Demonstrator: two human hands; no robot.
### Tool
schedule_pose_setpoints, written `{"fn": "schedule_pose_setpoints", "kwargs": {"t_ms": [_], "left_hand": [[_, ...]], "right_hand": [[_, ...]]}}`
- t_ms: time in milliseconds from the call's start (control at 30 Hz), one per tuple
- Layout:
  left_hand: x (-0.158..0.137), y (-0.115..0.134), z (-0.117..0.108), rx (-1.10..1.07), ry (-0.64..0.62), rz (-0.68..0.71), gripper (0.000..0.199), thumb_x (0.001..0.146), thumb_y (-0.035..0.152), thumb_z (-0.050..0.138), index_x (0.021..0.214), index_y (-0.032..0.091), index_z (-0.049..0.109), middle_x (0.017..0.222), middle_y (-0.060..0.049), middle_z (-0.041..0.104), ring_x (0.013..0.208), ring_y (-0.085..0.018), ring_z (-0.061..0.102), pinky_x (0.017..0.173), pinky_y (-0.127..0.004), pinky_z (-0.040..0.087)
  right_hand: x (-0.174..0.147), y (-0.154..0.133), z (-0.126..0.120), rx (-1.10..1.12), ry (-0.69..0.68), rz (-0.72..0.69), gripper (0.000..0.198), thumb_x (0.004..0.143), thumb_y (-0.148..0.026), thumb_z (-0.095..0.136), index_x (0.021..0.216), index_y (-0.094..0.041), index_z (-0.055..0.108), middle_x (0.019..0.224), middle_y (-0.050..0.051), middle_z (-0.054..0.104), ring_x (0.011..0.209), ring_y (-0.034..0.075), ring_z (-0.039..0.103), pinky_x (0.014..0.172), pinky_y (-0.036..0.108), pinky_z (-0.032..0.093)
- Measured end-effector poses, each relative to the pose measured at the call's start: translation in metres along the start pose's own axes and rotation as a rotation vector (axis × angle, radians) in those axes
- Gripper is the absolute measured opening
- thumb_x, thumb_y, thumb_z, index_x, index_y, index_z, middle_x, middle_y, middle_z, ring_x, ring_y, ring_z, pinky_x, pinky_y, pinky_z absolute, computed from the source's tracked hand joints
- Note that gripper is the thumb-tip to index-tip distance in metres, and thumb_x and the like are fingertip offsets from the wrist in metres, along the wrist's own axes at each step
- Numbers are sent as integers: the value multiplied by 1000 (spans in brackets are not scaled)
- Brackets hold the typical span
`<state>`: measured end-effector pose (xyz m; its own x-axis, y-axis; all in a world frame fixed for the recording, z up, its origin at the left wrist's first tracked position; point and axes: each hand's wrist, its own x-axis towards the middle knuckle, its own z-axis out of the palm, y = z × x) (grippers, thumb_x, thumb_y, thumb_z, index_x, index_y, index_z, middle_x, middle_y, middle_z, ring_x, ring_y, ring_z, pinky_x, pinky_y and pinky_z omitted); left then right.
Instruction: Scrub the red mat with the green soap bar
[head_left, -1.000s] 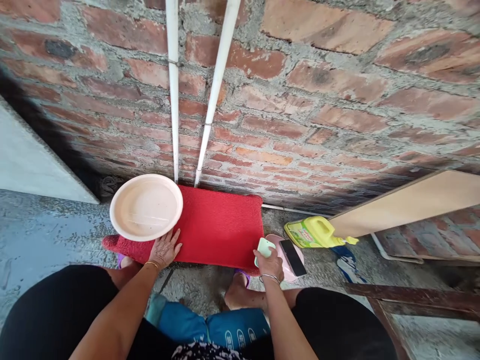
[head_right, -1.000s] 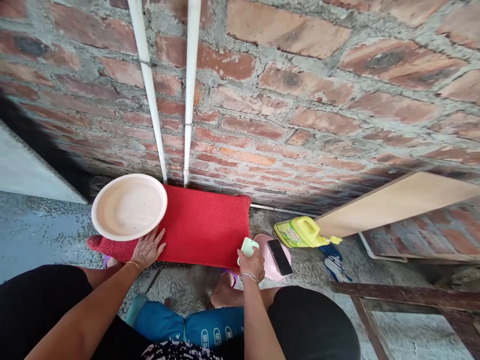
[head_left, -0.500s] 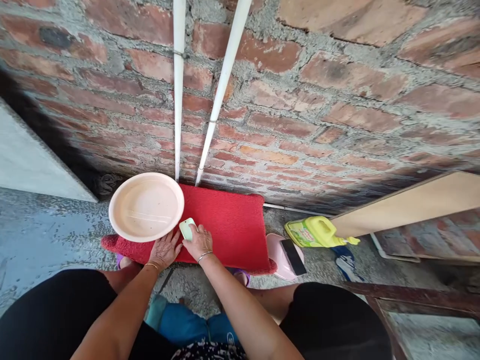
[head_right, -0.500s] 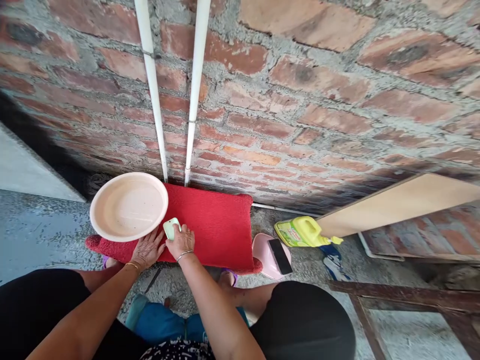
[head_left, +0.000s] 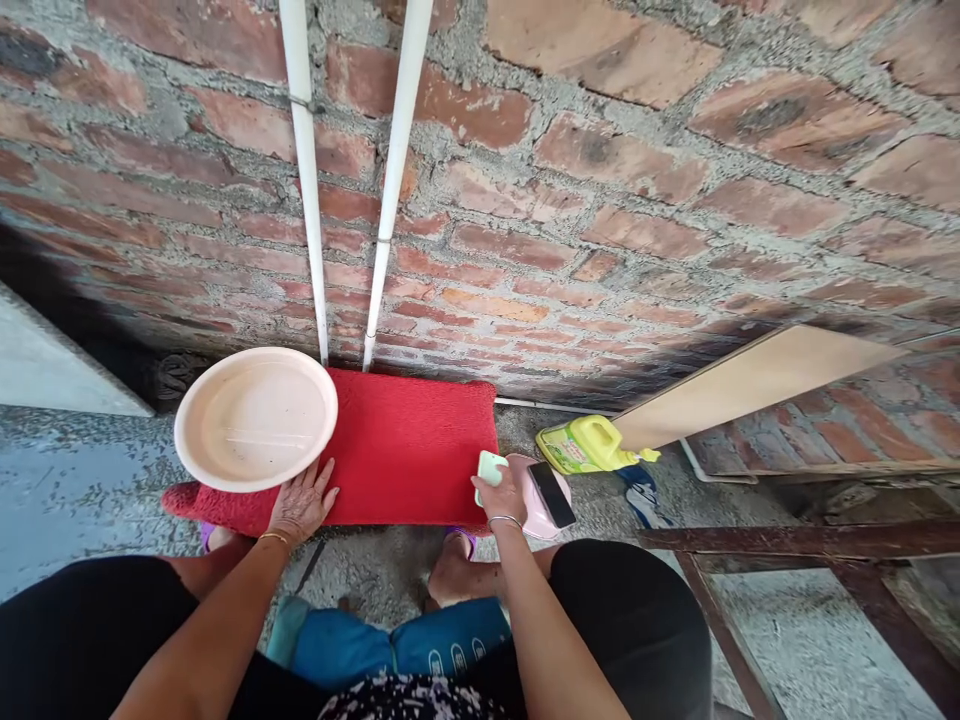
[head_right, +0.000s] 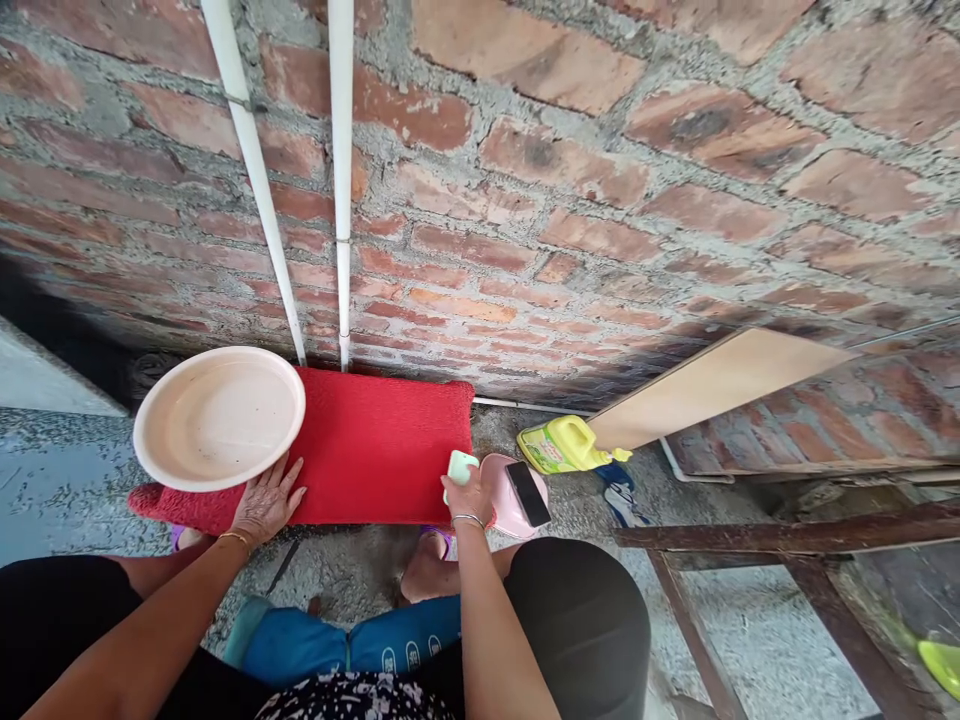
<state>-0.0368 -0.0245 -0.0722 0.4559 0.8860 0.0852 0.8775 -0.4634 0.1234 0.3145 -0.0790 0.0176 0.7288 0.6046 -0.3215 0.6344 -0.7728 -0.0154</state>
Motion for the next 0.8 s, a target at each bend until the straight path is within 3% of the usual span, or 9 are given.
{"fn": "schedule_pose_setpoints", "kwargs": {"t_ms": [100, 167, 233, 400, 533, 667, 800], "left_hand": [[0, 0, -1, -4, -5, -6, 53, 89, 42, 36, 134, 18, 51, 136, -16, 52, 123, -31, 49, 106, -49, 32], [1, 0, -2, -1, -8, -6, 54, 89, 42, 36, 134, 18, 50, 136, -16, 52, 123, -31, 50, 106, -50, 32], [1, 0, -2, 18, -11, 1, 54, 89, 43, 36, 134, 17, 50, 136, -17, 52, 122, -32, 50, 106, -52, 31], [2, -1, -3, 43, -13, 17, 55, 89, 43, 34, 134, 16, 51, 136, -18, 52, 123, -32, 49, 107, -52, 31], [2, -1, -1, 39, -14, 6, 54, 88, 43, 36, 133, 17, 52, 137, -18, 50, 123, -32, 50, 107, -51, 31], [2, -1, 0, 30, -17, 1, 55, 88, 43, 37, 134, 17, 51, 138, -17, 50, 123, -31, 50, 107, -50, 31], [2, -1, -2, 41, -11, 16, 54, 88, 42, 37, 133, 16, 52, 136, -18, 51, 122, -31, 50, 107, -50, 31]], "right_hand": [[2, 10, -3, 60, 11, 104, 59, 82, -49, 50, 131, -17, 45, 106, 12, 62, 84, 22, 63, 69, 30, 46], [-4, -5, -1, 113, 18, 77, 59, 79, -51, 55, 130, -23, 46, 113, 9, 59, 92, 22, 62, 75, 30, 46], [-16, -32, 4, 129, 19, -46, 59, 76, -51, 59, 129, -27, 48, 116, 7, 57, 97, 21, 60, 81, 30, 44], [-52, -111, 17, 28, -28, -515, 59, 75, -50, 61, 129, -30, 48, 114, 7, 57, 102, 22, 56, 88, 33, 38], [-66, -139, 20, -35, -89, -673, 58, 76, -49, 60, 129, -30, 48, 118, 8, 55, 102, 23, 55, 90, 36, 35], [-53, -121, 16, -63, -96, -593, 57, 75, -47, 61, 128, -29, 49, 117, 9, 55, 104, 24, 55, 89, 36, 35], [-23, -66, 2, -55, -71, -320, 57, 76, -45, 61, 129, -27, 49, 116, 9, 56, 105, 23, 56, 88, 33, 37]]}}
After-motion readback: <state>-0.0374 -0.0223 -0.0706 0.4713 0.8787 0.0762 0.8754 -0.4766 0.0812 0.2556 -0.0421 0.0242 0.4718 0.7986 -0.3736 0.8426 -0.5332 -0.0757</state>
